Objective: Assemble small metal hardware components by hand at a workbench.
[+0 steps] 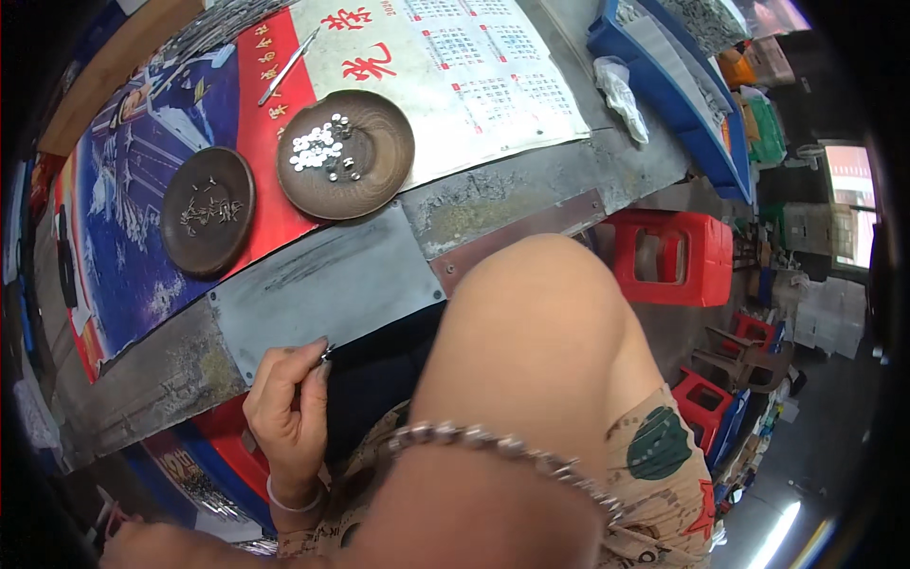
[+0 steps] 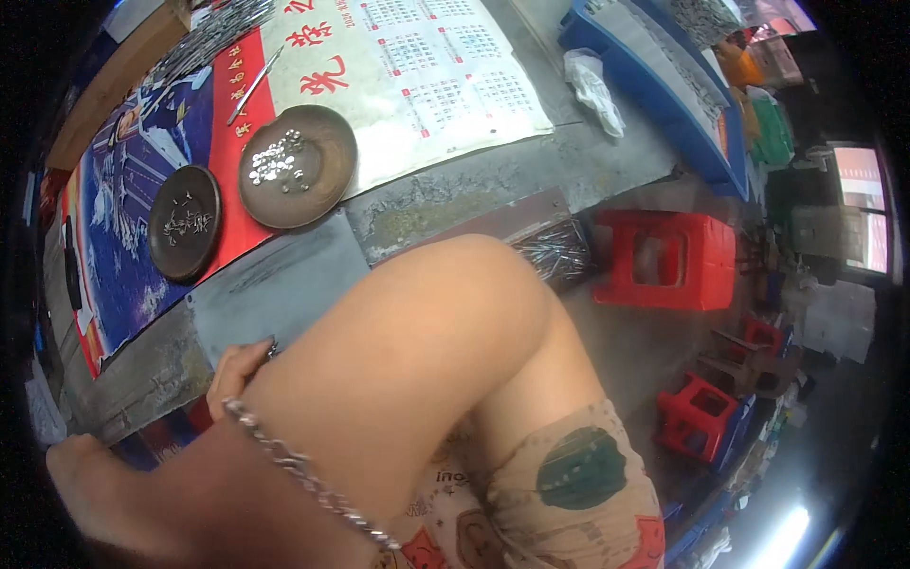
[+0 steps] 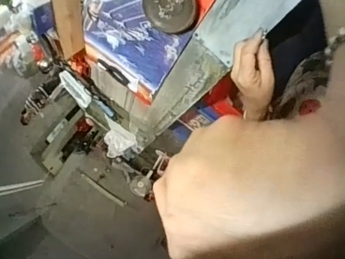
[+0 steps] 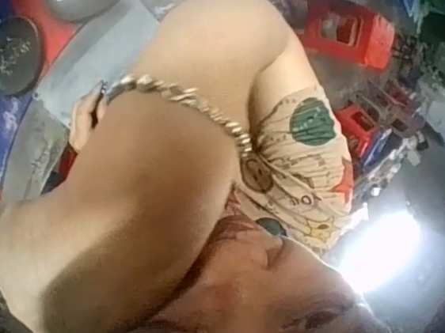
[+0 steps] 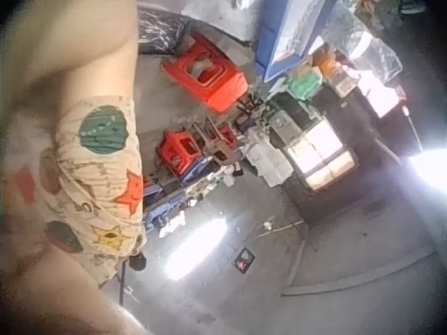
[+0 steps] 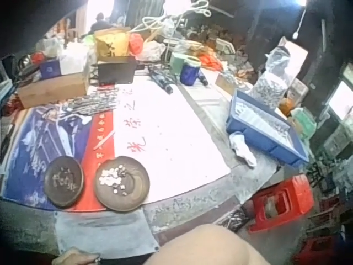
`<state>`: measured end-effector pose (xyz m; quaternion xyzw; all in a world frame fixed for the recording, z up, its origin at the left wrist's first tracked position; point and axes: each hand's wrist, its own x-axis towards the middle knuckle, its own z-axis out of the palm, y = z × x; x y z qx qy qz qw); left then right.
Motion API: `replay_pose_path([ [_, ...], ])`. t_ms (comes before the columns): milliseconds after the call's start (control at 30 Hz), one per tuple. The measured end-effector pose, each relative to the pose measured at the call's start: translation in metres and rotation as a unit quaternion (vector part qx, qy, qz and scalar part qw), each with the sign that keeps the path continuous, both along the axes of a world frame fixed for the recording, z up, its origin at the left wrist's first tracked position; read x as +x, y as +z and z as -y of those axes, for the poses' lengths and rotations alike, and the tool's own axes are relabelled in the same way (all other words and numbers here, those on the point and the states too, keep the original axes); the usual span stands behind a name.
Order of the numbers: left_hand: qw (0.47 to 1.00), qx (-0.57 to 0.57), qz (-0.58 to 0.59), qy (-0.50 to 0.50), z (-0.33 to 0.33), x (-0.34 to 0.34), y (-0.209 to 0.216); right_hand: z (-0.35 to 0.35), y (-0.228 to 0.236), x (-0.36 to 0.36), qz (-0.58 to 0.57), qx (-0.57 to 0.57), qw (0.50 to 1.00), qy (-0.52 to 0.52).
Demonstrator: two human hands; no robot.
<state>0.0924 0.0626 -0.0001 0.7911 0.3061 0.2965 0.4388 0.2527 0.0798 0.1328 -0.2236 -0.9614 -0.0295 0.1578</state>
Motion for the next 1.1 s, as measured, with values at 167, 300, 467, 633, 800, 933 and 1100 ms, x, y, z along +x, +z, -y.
replay_pose_path([
  [167, 0.999, -0.012, -0.022, 0.021, -0.001, 0.000, 0.005, -0.009, 0.003, -0.006, 0.074, 0.043, 0.990, 0.111],
  [300, 0.987, -0.118, 0.021, 0.103, 0.043, -0.046, -0.045, -0.040, 0.006, -0.032, 0.019, -0.302, 0.953, 0.009],
  [467, 0.999, 0.023, 0.005, -0.031, 0.007, -0.018, -0.011, -0.017, -0.074, -0.008, -0.015, -0.166, 0.957, -0.237],
  [633, 0.999, -0.003, 0.034, -0.026, 0.007, -0.021, -0.007, 0.005, -0.056, -0.005, 0.058, -0.195, 0.935, -0.290],
  [800, 0.996, -0.056, 0.073, -0.017, 0.012, -0.017, -0.012, 0.039, 0.037, -0.046, 0.076, -0.116, 0.925, -0.353],
  [933, 0.997, 0.025, 0.067, -0.042, 0.008, -0.011, -0.012, 0.038, 0.047, -0.052, 0.010, -0.172, 0.939, -0.297],
  [1100, 0.999, 0.014, 0.045, -0.020, 0.007, -0.013, 0.000, 0.034, 0.049, -0.050, -0.100, -0.225, 0.946, -0.212],
])
